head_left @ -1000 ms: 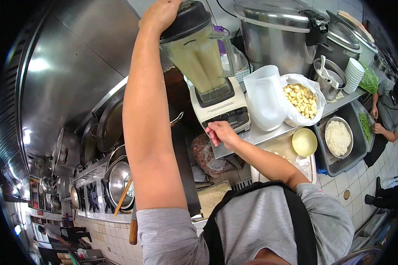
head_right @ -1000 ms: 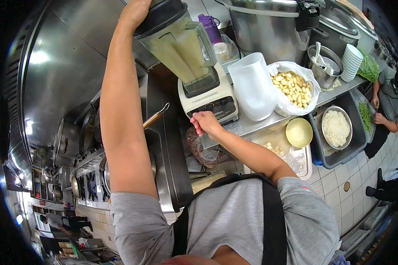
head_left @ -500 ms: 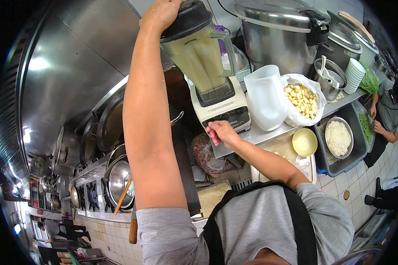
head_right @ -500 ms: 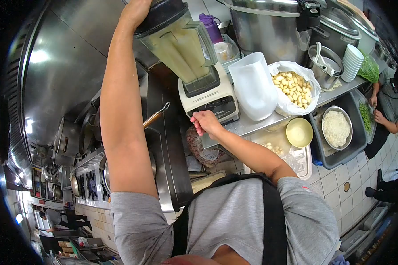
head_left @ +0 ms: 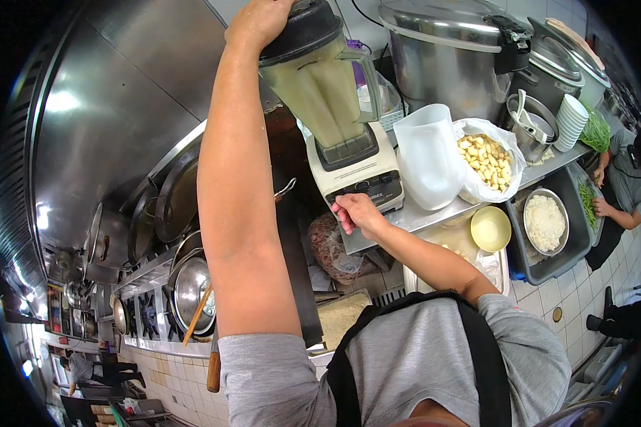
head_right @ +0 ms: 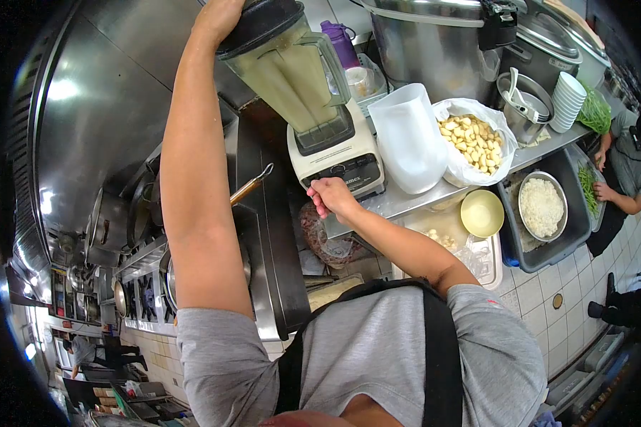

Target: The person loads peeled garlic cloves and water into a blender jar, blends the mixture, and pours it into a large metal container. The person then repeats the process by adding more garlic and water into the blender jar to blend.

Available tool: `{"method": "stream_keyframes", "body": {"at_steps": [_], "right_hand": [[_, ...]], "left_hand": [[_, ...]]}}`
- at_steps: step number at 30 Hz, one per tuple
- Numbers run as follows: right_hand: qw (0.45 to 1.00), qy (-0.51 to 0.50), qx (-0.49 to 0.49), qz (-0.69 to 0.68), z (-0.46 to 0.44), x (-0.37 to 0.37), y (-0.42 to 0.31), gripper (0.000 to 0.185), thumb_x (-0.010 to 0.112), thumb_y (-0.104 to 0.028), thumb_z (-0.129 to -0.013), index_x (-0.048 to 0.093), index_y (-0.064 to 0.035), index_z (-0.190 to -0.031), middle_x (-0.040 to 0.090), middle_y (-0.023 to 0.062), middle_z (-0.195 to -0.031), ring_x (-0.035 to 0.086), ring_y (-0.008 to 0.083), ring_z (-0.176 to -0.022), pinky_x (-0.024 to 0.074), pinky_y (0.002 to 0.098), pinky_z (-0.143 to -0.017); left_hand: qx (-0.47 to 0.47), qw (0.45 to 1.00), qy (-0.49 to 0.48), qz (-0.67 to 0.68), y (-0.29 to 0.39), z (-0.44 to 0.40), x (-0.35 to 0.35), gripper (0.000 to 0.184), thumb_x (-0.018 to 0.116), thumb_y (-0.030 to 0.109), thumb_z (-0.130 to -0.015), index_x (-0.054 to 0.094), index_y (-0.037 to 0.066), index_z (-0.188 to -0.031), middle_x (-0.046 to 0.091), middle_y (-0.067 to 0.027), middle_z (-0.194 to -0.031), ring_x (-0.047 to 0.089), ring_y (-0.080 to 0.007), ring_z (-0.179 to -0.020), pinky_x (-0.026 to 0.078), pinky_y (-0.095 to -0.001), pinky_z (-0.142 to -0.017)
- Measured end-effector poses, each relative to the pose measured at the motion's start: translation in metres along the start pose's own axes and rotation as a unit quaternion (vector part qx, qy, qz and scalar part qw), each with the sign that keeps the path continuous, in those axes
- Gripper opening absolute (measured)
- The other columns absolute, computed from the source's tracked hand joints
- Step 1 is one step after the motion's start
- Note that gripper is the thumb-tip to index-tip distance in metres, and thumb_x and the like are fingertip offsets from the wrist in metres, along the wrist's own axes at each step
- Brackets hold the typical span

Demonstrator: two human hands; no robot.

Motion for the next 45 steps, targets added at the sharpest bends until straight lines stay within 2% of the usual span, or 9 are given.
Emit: {"method": "stream_keyframes", "body": {"at_steps": [7, 10, 13, 19, 25, 31, 34, 37, 45], "right_hand": [[1.0, 0.0, -0.021, 0.021, -0.002, -0.006, 0.009, 0.029, 0.048, -0.025, -0.094, 0.054, -0.0007, -0.08, 0.047, 0.0016, -0.057, 0.046, 0.0119, -0.04, 0.0377, 0.0262, -0.036], [0.999, -0.007, -0.012, 0.045, 0.0, -0.009, 0.011, 0.033, 0.047, -0.028, -0.095, 0.055, -0.0009, -0.077, 0.048, 0.0019, -0.054, 0.046, 0.0116, -0.039, 0.038, 0.0265, -0.035], [0.989, -0.051, 0.033, 0.136, 0.013, -0.011, 0.01, 0.035, 0.05, -0.03, -0.094, 0.055, -0.001, -0.074, 0.048, 0.0015, -0.053, 0.047, 0.0117, -0.038, 0.0384, 0.0259, -0.034], [0.977, -0.1, 0.068, 0.175, 0.03, -0.024, 0.016, 0.032, 0.053, -0.027, -0.092, 0.055, -0.0012, -0.074, 0.048, 0.0013, -0.052, 0.048, 0.0116, -0.037, 0.0405, 0.0261, -0.034], [0.981, -0.07, 0.091, 0.159, 0.027, -0.035, 0.024, 0.03, 0.052, -0.027, -0.093, 0.056, -0.0014, -0.078, 0.049, 0.0015, -0.053, 0.048, 0.0118, -0.038, 0.041, 0.0261, -0.035], [0.996, -0.047, 0.04, 0.065, 0.015, -0.014, 0.012, 0.033, 0.049, -0.032, -0.094, 0.056, -0.001, -0.087, 0.052, 0.0029, -0.062, 0.051, 0.0118, -0.045, 0.044, 0.0256, -0.04], [0.999, -0.041, -0.012, 0.03, 0.002, -0.005, 0.007, 0.032, 0.047, -0.031, -0.095, 0.056, -0.0012, -0.086, 0.053, 0.0034, -0.065, 0.052, 0.0126, -0.045, 0.0444, 0.026, -0.041], [1.0, -0.008, -0.002, 0.012, -0.001, -0.003, 0.006, 0.031, 0.044, -0.028, -0.096, 0.056, -0.0017, -0.084, 0.052, 0.0034, -0.062, 0.05, 0.0133, -0.044, 0.0441, 0.0272, -0.04], [1.0, 0.0, 0.025, -0.002, 0.002, 0.001, -0.001, 0.03, 0.044, -0.025, -0.095, 0.055, -0.0021, -0.079, 0.051, 0.0037, -0.058, 0.049, 0.0151, -0.042, 0.0443, 0.0295, -0.04]], "left_hand": [[0.005, 1.0, -0.01, -0.003, -0.004, -0.003, 0.003, 0.045, 0.036, 0.043, -0.087, 0.062, 0.01, -0.102, 0.061, -0.0173, -0.109, 0.056, -0.0355, -0.103, 0.042, -0.0406, -0.087], [0.015, 1.0, 0.016, 0.004, 0.005, 0.006, -0.004, 0.044, 0.036, 0.043, -0.087, 0.062, 0.01, -0.102, 0.061, -0.0169, -0.109, 0.056, -0.0347, -0.103, 0.042, -0.0401, -0.087], [0.001, 1.0, -0.006, 0.013, -0.002, -0.002, 0.003, 0.044, 0.037, 0.042, -0.087, 0.063, 0.011, -0.102, 0.061, -0.0167, -0.109, 0.056, -0.0343, -0.103, 0.042, -0.04, -0.088], [0.009, 1.0, -0.007, 0.008, -0.003, -0.003, 0.004, 0.044, 0.038, 0.042, -0.086, 0.062, 0.012, -0.105, 0.061, -0.0161, -0.11, 0.056, -0.0343, -0.105, 0.042, -0.04, -0.089], [-0.013, 1.0, -0.01, -0.001, -0.002, -0.002, 0.004, 0.045, 0.036, 0.043, -0.086, 0.062, 0.013, -0.107, 0.061, -0.0154, -0.111, 0.056, -0.034, -0.105, 0.041, -0.0403, -0.089], [-0.005, 1.0, -0.014, -0.002, 0.003, 0.002, 0.001, 0.045, 0.035, 0.042, -0.087, 0.062, 0.012, -0.108, 0.06, -0.015, -0.114, 0.055, -0.0339, -0.107, 0.041, -0.0403, -0.09], [0.026, 1.0, -0.004, -0.011, 0.001, -0.001, 0.003, 0.045, 0.034, 0.041, -0.088, 0.06, 0.011, -0.11, 0.059, -0.0157, -0.116, 0.054, -0.0343, -0.108, 0.041, -0.0411, -0.091], [0.028, 0.999, -0.004, -0.021, -0.006, -0.008, 0.007, 0.046, 0.034, 0.04, -0.088, 0.059, 0.01, -0.112, 0.058, -0.017, -0.117, 0.053, -0.0351, -0.109, 0.041, -0.0418, -0.092], [-0.005, 1.0, -0.005, -0.017, -0.005, -0.005, 0.005, 0.048, 0.033, 0.043, -0.088, 0.059, 0.009, -0.11, 0.057, -0.0188, -0.116, 0.053, -0.0371, -0.108, 0.04, -0.042, -0.091]]}}
Point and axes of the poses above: each hand's wrist, its own z-axis away from the middle knuckle, its own x-axis out of the palm, y = z × x, the point moved 6 cm from there along -z, towards the middle knuckle
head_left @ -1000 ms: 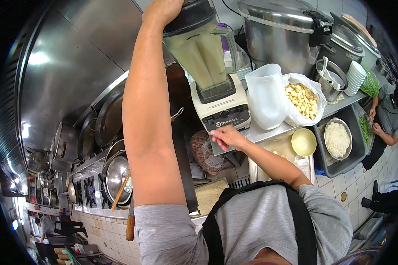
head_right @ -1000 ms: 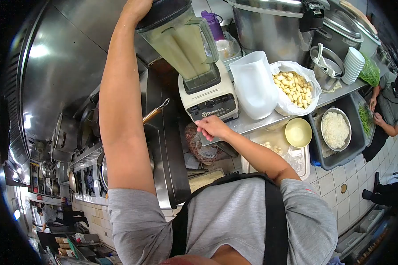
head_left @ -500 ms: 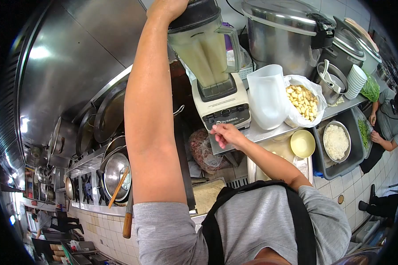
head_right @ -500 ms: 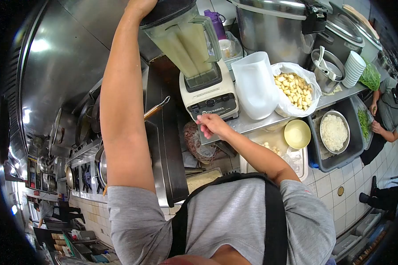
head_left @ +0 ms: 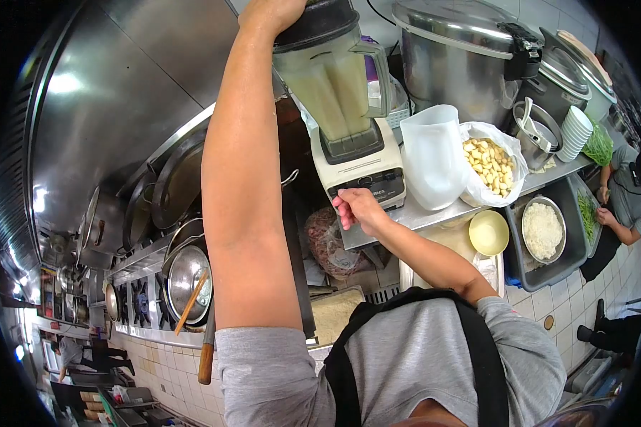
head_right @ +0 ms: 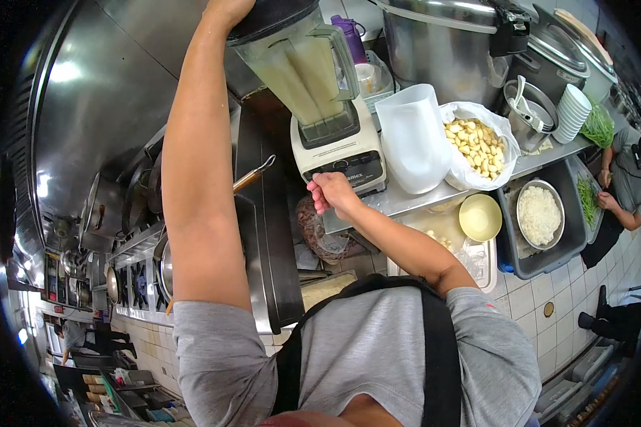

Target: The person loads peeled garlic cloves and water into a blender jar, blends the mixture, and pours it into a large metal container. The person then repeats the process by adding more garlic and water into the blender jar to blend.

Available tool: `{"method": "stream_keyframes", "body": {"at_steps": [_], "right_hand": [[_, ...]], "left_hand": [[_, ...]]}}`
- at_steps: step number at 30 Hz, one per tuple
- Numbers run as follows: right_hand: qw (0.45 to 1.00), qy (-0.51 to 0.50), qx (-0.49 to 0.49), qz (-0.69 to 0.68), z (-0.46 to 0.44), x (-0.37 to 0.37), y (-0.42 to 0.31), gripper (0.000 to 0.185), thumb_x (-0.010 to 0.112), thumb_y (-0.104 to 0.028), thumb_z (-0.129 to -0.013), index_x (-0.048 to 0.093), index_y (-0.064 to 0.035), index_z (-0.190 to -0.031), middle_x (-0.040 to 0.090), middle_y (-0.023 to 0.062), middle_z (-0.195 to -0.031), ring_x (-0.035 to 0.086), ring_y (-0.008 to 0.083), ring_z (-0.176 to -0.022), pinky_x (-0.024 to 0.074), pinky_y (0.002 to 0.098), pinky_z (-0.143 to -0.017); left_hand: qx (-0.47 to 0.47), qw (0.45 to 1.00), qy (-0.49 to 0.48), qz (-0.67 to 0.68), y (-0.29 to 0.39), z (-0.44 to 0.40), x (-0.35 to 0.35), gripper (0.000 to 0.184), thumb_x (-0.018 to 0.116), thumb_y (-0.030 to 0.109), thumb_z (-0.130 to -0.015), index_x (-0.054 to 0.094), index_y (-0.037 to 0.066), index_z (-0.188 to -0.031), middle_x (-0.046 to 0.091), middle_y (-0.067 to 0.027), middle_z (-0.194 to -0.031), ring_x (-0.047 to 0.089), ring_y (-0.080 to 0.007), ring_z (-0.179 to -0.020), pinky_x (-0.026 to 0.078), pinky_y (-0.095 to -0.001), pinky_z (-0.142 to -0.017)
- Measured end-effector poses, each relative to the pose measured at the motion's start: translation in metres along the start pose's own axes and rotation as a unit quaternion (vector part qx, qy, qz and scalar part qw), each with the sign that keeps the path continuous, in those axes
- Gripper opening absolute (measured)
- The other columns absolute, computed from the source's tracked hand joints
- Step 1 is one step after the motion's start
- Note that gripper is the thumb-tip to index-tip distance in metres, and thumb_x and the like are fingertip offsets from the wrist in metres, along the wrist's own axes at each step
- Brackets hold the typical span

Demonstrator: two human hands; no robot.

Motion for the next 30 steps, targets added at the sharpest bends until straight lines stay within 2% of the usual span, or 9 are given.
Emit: {"method": "stream_keyframes", "body": {"at_steps": [4, 13, 24, 30], "right_hand": [[1.0, 0.003, 0.011, -0.002, 0.001, 0.001, -0.002, 0.029, 0.044, -0.025, -0.094, 0.055, -0.0024, -0.079, 0.051, 0.0035, -0.058, 0.049, 0.0149, -0.042, 0.0446, 0.0293, -0.04], [1.0, -0.004, -0.001, 0.005, 0.001, -0.001, -0.001, 0.03, 0.044, -0.025, -0.094, 0.056, -0.0025, -0.08, 0.051, 0.003, -0.058, 0.05, 0.0144, -0.041, 0.0451, 0.0285, -0.041], [1.0, -0.01, -0.007, 0.019, -0.002, -0.007, 0.008, 0.03, 0.045, -0.027, -0.095, 0.056, -0.0028, -0.082, 0.052, 0.0018, -0.059, 0.05, 0.0134, -0.043, 0.0441, 0.0268, -0.042], [0.999, -0.024, -0.026, 0.029, -0.003, -0.01, 0.011, 0.03, 0.045, -0.028, -0.096, 0.056, -0.0041, -0.081, 0.052, 0.0007, -0.058, 0.051, 0.0128, -0.042, 0.0434, 0.0256, -0.041]], "left_hand": [[0.017, 1.0, -0.017, 0.014, 0.008, 0.009, -0.006, 0.05, 0.032, 0.044, -0.088, 0.059, 0.009, -0.111, 0.057, -0.0189, -0.117, 0.053, -0.0374, -0.108, 0.041, -0.0422, -0.09], [-0.027, 1.0, -0.006, -0.01, 0.001, 0.002, -0.002, 0.049, 0.033, 0.045, -0.088, 0.061, 0.01, -0.108, 0.059, -0.0181, -0.114, 0.055, -0.0368, -0.106, 0.041, -0.0421, -0.089], [0.024, 0.999, -0.01, 0.029, 0.006, 0.005, -0.003, 0.046, 0.035, 0.042, -0.088, 0.062, 0.01, -0.105, 0.06, -0.0169, -0.112, 0.055, -0.0349, -0.105, 0.042, -0.0396, -0.088], [0.033, 0.999, -0.004, 0.002, -0.002, -0.004, 0.003, 0.046, 0.034, 0.043, -0.088, 0.062, 0.011, -0.107, 0.06, -0.0164, -0.113, 0.055, -0.0351, -0.105, 0.042, -0.0402, -0.089]]}}
Point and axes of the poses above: each hand's wrist, its own z-axis away from the middle knuckle, its own x-axis out of the palm, y = z × x, the point moved 6 cm from there along -z, towards the middle knuckle
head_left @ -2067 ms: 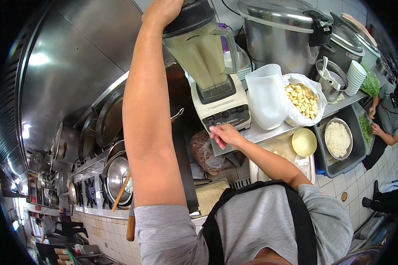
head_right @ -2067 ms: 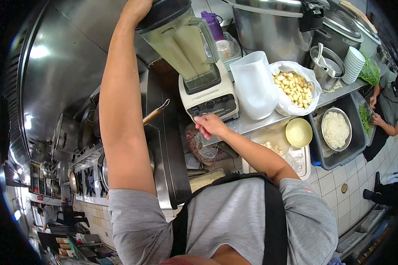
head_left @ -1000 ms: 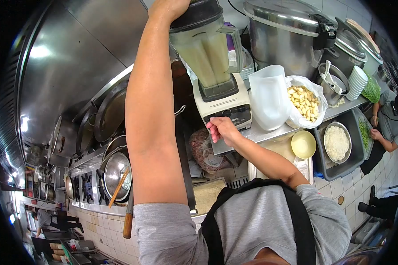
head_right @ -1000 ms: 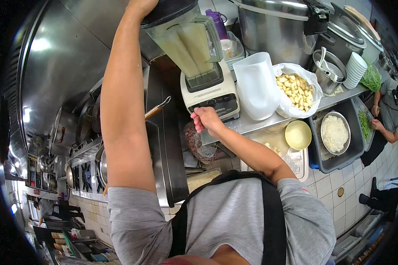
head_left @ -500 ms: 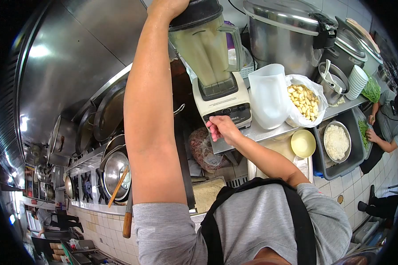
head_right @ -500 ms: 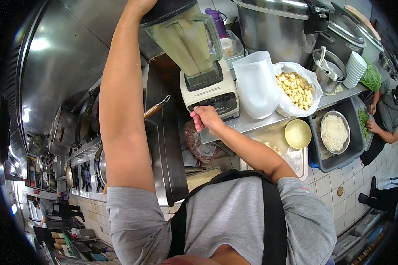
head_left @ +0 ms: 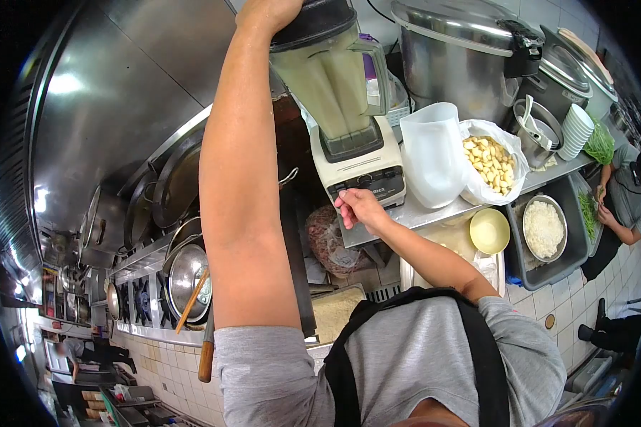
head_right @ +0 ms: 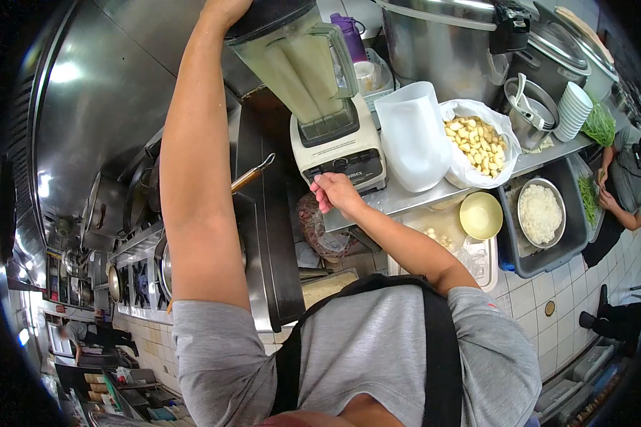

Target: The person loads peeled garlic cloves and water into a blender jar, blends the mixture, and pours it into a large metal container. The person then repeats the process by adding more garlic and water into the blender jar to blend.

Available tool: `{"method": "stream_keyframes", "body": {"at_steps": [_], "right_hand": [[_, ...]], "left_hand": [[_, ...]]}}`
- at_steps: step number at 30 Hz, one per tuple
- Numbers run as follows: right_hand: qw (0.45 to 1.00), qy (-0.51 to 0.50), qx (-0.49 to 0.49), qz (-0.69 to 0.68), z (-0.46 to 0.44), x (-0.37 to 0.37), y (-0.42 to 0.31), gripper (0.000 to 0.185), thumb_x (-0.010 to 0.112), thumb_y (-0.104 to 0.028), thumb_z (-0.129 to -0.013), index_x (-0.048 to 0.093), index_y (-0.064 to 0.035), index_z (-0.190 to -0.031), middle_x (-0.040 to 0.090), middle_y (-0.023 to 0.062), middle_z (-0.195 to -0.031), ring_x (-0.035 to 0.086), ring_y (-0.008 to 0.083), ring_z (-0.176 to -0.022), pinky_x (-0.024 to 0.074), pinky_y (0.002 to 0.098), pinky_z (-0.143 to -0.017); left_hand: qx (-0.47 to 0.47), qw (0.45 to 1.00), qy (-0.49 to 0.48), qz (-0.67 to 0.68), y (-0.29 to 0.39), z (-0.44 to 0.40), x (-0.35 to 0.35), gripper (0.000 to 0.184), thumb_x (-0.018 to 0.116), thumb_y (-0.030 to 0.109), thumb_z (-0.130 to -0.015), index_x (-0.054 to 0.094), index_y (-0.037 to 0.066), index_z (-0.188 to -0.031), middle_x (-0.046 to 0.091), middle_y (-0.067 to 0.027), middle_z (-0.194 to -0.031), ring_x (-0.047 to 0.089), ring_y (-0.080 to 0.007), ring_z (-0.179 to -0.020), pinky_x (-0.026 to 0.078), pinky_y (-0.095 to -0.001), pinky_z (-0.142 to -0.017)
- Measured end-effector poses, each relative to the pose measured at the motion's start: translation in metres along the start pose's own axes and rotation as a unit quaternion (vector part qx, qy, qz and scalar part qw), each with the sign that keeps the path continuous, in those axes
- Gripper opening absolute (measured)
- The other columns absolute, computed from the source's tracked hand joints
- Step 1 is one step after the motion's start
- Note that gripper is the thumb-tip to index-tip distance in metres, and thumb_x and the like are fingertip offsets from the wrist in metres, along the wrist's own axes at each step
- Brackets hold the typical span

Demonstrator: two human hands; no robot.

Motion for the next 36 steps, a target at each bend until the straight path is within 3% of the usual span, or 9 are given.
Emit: {"method": "stream_keyframes", "body": {"at_steps": [19, 36], "right_hand": [[1.0, -0.007, -0.007, -0.002, -0.0012, -0.0007, 0.0015, 0.029, 0.045, -0.027, -0.096, 0.055, -0.0029, -0.082, 0.052, 0.0026, -0.059, 0.05, 0.0127, -0.043, 0.0439, 0.0268, -0.041], [1.0, 0.008, 0.012, 0.004, -0.0002, 0.0, 0.0004, 0.03, 0.045, -0.026, -0.096, 0.055, -0.003, -0.081, 0.052, 0.0025, -0.059, 0.05, 0.0128, -0.043, 0.0435, 0.0266, -0.041]], "left_hand": [[-0.04, 0.999, -0.002, 0.006, 0.004, 0.0042, -0.0041, 0.048, 0.035, 0.044, -0.087, 0.061, 0.009, -0.108, 0.059, -0.0177, -0.113, 0.055, -0.0349, -0.107, 0.041, -0.0402, -0.09], [-0.021, 0.999, -0.004, 0.039, 0.0049, 0.0039, -0.0036, 0.045, 0.038, 0.041, -0.087, 0.062, 0.007, -0.104, 0.061, -0.0184, -0.108, 0.057, -0.0347, -0.103, 0.042, -0.0401, -0.088]]}}
Point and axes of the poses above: each hand's wrist, its own z-axis away from the middle knuckle, its own x-axis out of the palm, y = z × x, the point moved 6 cm from there along -z, towards the middle knuckle
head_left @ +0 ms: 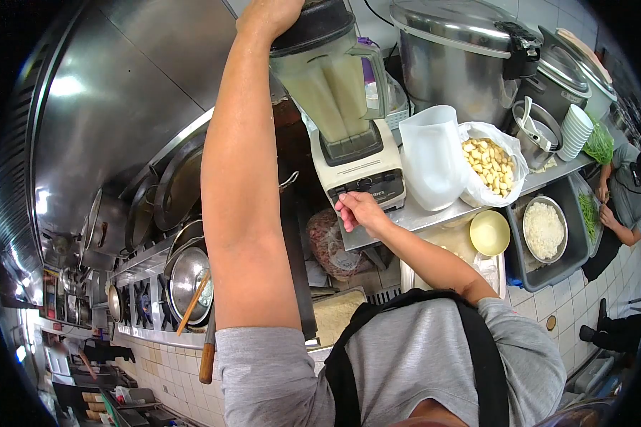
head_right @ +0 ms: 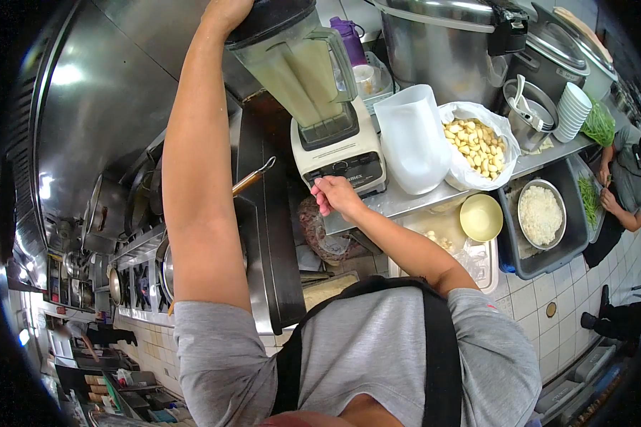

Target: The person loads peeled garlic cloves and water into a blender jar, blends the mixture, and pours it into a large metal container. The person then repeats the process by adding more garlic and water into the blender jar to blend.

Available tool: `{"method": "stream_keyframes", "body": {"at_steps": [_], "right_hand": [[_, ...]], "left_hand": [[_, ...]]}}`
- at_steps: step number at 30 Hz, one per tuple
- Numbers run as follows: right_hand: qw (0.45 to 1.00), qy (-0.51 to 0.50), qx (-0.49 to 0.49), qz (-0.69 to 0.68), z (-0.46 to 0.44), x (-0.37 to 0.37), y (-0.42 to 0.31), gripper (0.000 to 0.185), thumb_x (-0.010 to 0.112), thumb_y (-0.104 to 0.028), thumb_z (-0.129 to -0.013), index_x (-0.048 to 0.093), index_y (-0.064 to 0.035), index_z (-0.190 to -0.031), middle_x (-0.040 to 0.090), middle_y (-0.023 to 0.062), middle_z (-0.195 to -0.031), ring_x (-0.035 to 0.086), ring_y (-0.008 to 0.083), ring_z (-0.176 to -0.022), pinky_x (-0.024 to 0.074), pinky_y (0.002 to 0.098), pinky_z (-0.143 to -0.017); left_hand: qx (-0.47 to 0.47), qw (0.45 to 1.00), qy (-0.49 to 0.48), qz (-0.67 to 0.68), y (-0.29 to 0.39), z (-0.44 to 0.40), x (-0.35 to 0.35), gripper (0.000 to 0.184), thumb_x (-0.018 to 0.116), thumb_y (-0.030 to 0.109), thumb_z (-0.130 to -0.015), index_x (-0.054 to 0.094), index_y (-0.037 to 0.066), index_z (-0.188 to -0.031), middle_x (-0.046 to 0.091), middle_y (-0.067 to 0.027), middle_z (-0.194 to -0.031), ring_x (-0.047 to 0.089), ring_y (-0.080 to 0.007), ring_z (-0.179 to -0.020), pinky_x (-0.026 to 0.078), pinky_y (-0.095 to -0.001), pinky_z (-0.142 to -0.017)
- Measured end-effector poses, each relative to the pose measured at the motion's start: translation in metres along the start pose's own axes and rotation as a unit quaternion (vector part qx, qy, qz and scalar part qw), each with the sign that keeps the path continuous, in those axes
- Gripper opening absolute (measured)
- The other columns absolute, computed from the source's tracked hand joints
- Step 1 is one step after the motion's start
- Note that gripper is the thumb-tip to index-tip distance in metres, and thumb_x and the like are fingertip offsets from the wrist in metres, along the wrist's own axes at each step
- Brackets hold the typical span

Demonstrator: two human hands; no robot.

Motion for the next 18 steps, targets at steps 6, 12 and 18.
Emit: {"method": "stream_keyframes", "body": {"at_steps": [6, 12, 18], "right_hand": [[1.0, -0.005, -0.002, 0.002, -0.001, 0.0, 0.0, 0.029, 0.044, -0.025, -0.096, 0.055, -0.0024, -0.082, 0.052, 0.0028, -0.06, 0.05, 0.0125, -0.043, 0.0441, 0.0263, -0.041], [1.0, 0.002, -0.015, -0.004, -0.002, -0.001, -0.002, 0.027, 0.046, -0.024, -0.095, 0.058, -0.0016, -0.086, 0.053, 0.0019, -0.06, 0.05, 0.0128, -0.043, 0.0443, 0.0265, -0.042], [0.999, 0.009, 0.038, -0.013, 0.006, 0.006, -0.018, 0.026, 0.046, -0.022, -0.093, 0.058, -0.0018, -0.082, 0.053, 0.003, -0.061, 0.051, 0.0131, -0.045, 0.0463, 0.0281, -0.043]], "left_hand": [[0.01, 1.0, 0.012, -0.023, 0.002, 0.001, -0.002, 0.046, 0.036, 0.042, -0.087, 0.062, 0.007, -0.103, 0.061, -0.0189, -0.107, 0.057, -0.0358, -0.101, 0.043, -0.0408, -0.087], [-0.018, 0.999, 0.004, -0.032, 0.006, 0.005, -0.003, 0.047, 0.036, 0.042, -0.087, 0.062, 0.008, -0.104, 0.061, -0.0189, -0.108, 0.057, -0.036, -0.102, 0.042, -0.041, -0.087], [0.015, 1.0, 0.014, -0.022, 0.013, 0.015, -0.008, 0.047, 0.035, 0.043, -0.087, 0.062, 0.008, -0.105, 0.06, -0.0188, -0.11, 0.056, -0.036, -0.104, 0.042, -0.0407, -0.089]]}}
Point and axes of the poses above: each hand's wrist, its own z-axis away from the middle knuckle, its own x-axis out of the palm, y = z × x, the point moved 6 cm from there along -z, towards the middle knuckle
